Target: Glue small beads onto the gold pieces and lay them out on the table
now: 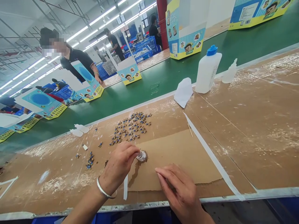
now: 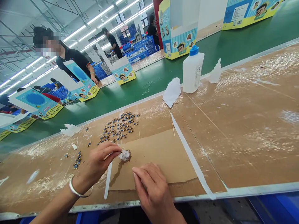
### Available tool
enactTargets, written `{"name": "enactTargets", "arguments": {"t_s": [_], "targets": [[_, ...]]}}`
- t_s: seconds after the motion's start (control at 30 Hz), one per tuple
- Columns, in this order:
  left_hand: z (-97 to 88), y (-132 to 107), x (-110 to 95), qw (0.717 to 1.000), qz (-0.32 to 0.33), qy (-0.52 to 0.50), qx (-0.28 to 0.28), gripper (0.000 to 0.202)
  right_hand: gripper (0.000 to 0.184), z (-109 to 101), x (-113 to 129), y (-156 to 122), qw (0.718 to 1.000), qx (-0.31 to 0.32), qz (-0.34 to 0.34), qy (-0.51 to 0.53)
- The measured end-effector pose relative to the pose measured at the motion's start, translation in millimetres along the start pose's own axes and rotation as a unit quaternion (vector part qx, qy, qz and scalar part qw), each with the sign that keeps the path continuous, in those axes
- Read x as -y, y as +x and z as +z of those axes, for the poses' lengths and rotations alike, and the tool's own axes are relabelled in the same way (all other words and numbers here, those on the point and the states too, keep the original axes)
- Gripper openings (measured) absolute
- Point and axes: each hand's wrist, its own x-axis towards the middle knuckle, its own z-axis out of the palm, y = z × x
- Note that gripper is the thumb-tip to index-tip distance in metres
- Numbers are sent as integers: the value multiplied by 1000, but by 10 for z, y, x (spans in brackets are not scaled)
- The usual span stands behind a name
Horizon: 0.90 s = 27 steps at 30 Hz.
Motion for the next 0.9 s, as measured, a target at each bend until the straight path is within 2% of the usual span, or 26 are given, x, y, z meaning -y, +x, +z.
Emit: {"name": "enactTargets", "arguments": {"t_s": [0.33,0.6,0.73,0.8,0.9], "targets": [[13,26,-1,999,21,26,9,21,25,-8,15,-5,1000,-7,0,-5],[33,28,-26,999,11,31,18,21,26,-14,15,13,1000,-12,-4,-11],[-28,44,-72,999,7,9,31,19,25,-18,14,11,1000,-16,-7,-18],[-116,0,-90,999,-16,-28,22,15,25,-26,8,7,1000,-14,-8,-18],[-285,-195,-59,990,-106,-89,-29,9,25,-49,-10,-13,1000,-10,-15,-20]]}}
